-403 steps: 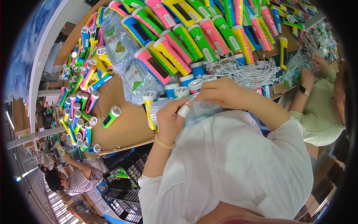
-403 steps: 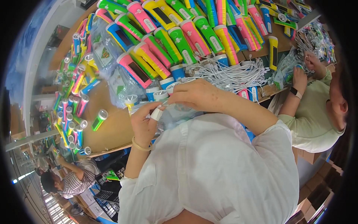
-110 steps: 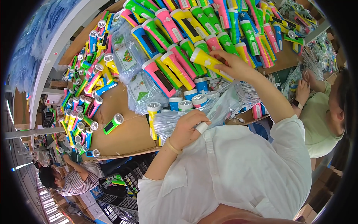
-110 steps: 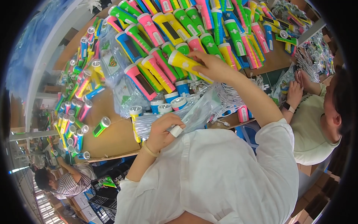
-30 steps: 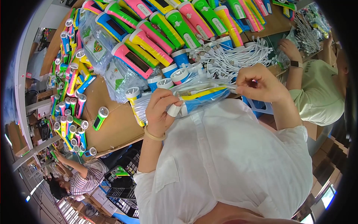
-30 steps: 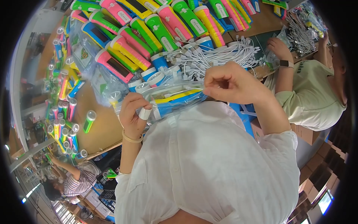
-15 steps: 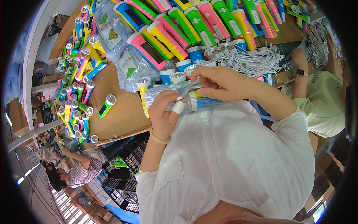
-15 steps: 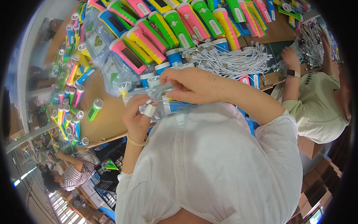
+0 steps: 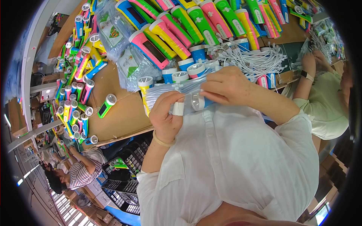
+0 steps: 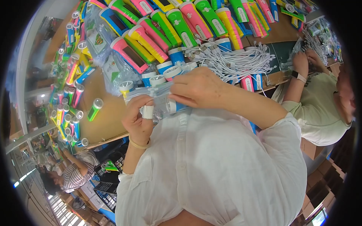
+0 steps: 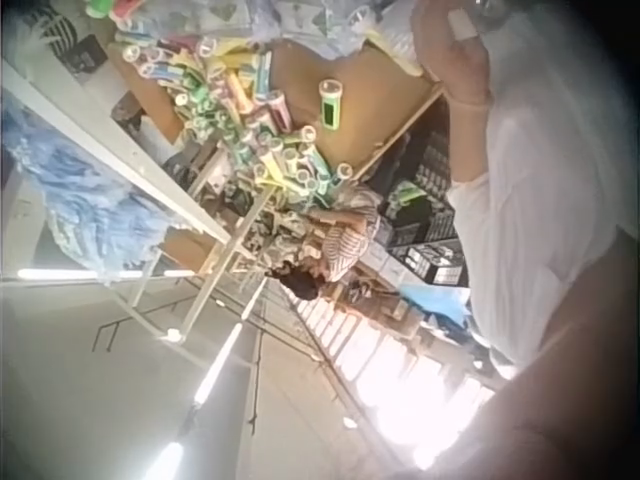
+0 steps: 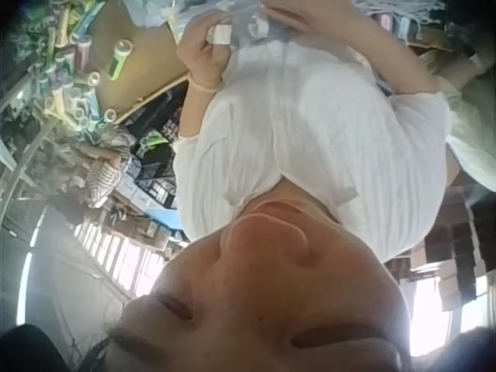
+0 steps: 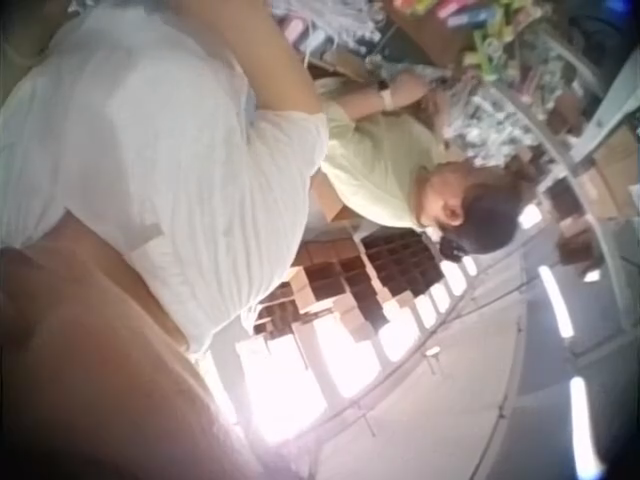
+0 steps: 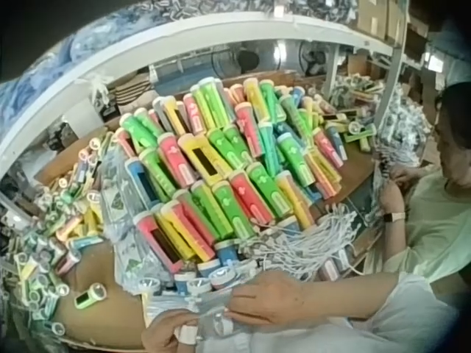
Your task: Packaging flashlights and charging cables into plastic bags on an assembly line.
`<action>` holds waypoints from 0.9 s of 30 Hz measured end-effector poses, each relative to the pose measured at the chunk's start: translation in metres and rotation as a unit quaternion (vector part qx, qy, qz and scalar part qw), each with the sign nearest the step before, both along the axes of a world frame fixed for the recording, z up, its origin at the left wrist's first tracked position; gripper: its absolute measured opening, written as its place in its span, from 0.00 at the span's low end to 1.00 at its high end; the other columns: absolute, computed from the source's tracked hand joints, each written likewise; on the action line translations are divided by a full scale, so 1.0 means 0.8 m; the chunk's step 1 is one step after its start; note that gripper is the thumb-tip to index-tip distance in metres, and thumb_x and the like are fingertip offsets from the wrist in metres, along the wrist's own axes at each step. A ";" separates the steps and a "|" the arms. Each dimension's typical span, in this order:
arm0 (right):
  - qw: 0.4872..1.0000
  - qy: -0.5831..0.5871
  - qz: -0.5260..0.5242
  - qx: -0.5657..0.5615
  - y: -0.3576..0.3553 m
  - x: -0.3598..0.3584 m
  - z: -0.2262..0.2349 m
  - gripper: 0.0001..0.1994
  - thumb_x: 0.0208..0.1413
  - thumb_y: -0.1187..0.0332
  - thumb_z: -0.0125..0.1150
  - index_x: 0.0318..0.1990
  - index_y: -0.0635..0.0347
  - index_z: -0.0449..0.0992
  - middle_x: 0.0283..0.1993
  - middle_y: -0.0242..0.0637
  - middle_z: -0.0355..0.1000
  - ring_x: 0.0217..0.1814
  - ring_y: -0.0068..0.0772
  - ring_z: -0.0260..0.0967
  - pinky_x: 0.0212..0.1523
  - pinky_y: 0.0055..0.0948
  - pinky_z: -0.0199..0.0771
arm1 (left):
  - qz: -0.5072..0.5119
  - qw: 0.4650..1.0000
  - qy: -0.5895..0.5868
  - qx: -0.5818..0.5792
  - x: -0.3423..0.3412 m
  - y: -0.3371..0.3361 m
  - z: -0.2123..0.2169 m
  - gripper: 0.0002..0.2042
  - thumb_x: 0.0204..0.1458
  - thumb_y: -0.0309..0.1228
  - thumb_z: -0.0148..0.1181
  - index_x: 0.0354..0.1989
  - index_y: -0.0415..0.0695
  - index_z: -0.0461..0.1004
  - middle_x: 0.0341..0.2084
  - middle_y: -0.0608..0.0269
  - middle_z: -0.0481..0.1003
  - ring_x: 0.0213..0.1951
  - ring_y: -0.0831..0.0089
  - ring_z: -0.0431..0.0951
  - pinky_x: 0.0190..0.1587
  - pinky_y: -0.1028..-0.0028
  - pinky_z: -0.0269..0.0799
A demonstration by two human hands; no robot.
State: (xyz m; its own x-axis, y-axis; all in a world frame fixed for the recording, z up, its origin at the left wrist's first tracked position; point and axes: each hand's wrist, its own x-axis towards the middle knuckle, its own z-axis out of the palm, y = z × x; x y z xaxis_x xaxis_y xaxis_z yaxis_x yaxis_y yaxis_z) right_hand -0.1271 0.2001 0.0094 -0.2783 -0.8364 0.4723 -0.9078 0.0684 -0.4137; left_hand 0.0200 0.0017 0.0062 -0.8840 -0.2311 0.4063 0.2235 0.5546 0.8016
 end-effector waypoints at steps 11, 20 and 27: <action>0.994 0.103 -0.018 -0.032 0.074 -0.029 -0.004 0.12 0.46 0.68 0.73 0.37 0.56 0.77 0.34 0.32 0.71 0.33 0.33 0.73 0.29 0.32 0.72 | -0.110 0.903 -0.299 0.290 -0.028 -0.011 0.020 0.16 0.59 0.28 0.64 0.54 0.38 0.76 0.40 0.62 0.79 0.40 0.77 0.77 0.46 0.76 0.72; 0.994 0.076 0.022 -0.075 0.067 -0.024 -0.002 0.13 0.47 0.66 0.73 0.39 0.56 0.77 0.33 0.32 0.72 0.31 0.34 0.73 0.26 0.32 0.71 | -0.169 0.936 -0.297 0.079 -0.062 0.022 0.026 0.13 0.51 0.19 0.60 0.46 0.34 0.78 0.35 0.55 0.78 0.35 0.69 0.78 0.39 0.72 0.74; 0.950 -0.268 -0.073 -0.145 0.121 -0.043 0.050 0.05 0.62 0.70 0.62 0.39 0.62 0.75 0.34 0.40 0.73 0.35 0.42 0.74 0.34 0.35 0.72 | -0.093 0.973 -0.207 -0.045 -0.070 -0.006 -0.014 0.14 0.48 0.14 0.58 0.44 0.34 0.79 0.36 0.45 0.79 0.35 0.53 0.81 0.41 0.66 0.76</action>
